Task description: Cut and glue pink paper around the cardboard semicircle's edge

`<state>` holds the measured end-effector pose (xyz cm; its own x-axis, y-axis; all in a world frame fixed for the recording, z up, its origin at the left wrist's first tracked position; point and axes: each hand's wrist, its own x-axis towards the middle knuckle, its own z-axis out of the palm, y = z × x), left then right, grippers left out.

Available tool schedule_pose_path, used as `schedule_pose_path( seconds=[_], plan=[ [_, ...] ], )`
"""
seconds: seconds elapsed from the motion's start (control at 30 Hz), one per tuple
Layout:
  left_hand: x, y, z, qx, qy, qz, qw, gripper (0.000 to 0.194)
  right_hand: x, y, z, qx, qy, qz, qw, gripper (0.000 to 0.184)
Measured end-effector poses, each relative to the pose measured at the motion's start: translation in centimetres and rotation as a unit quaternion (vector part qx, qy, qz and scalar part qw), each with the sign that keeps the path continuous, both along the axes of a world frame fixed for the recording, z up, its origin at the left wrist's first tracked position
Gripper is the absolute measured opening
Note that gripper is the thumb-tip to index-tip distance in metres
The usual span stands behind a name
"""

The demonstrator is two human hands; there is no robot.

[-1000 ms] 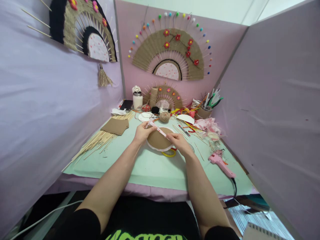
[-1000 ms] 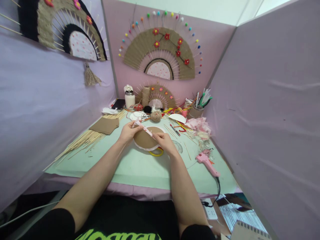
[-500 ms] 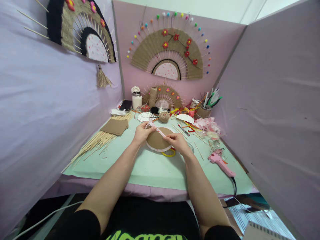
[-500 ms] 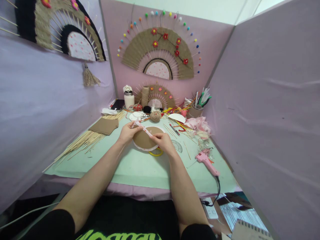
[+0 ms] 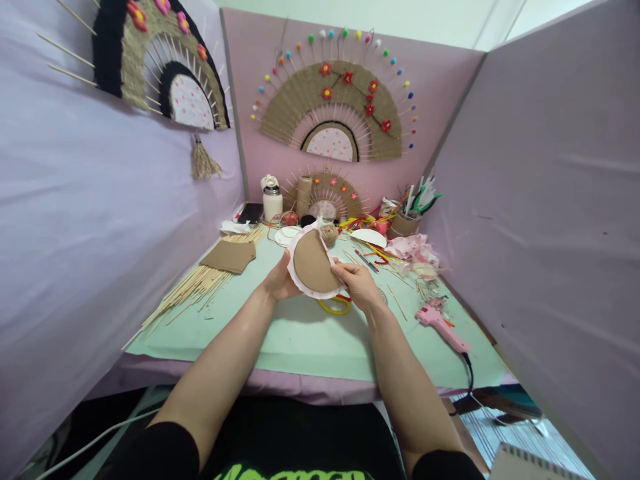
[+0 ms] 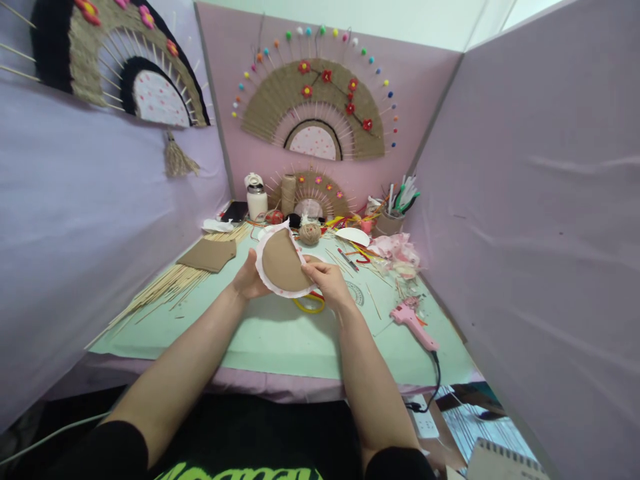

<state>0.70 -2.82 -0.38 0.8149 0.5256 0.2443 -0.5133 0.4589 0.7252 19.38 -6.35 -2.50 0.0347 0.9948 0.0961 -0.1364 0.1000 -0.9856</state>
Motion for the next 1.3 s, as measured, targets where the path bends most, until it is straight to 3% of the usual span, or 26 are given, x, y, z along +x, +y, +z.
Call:
schedule_pose_path(
  seconds=[0.17, 0.27, 0.4, 0.53, 0.67, 0.77, 1.03, 1.1, 1.17, 1.3],
  plan=[
    [-1.1, 1.3, 0.1, -0.078, 0.0, 0.044, 0.996, 0.089, 0.7, -0.5, 0.6, 0.029, -0.083, -0.011, 0.996, 0.036],
    [-1.2, 1.5, 0.3, -0.101, 0.014, 0.087, 0.991, 0.082, 1.2, -0.8, 0.9, 0.052, -0.12, -0.007, 0.991, 0.037],
    [-0.1, 0.3, 0.3, -0.082, 0.049, 0.08, 0.992, 0.087, 1.1, -0.3, 0.6, 0.031, -0.079, -0.064, 0.994, 0.043],
    [1.9, -0.8, -0.5, -0.033, 0.083, 0.121, 0.989, 0.052, 0.0, 0.2, 0.2, -0.018, -0.025, -0.067, 0.997, 0.055],
    [3.3, -0.7, -1.1, -0.085, 0.118, 0.234, 0.961, 0.032, -0.9, -0.1, 0.2, -0.028, -0.054, -0.029, 0.998, 0.062],
    [3.3, -0.5, -1.1, -0.102, 0.128, 0.262, 0.951, 0.029, -1.0, -0.2, 0.2, 0.002, -0.067, -0.046, 0.997, 0.052],
    [2.2, 0.0, -0.7, -0.113, 0.107, 0.258, 0.954, 0.03, 0.0, 0.2, 0.2, 0.026, -0.03, -0.151, 0.988, 0.042],
    [1.8, 0.4, -0.4, -0.13, 0.09, 0.284, 0.946, 0.031, 0.4, 0.1, 0.3, 0.02, -0.097, -0.139, 0.985, 0.042],
    [1.4, 0.8, -0.1, -0.144, 0.073, 0.312, 0.936, 0.033, 0.9, -0.2, 0.4, 0.026, -0.227, -0.106, 0.968, 0.038],
    [0.7, 1.5, 0.5, -0.167, 0.043, 0.368, 0.914, 0.039, 1.1, -1.0, 0.2, 0.03, -0.484, -0.04, 0.874, 0.032]
  ],
)
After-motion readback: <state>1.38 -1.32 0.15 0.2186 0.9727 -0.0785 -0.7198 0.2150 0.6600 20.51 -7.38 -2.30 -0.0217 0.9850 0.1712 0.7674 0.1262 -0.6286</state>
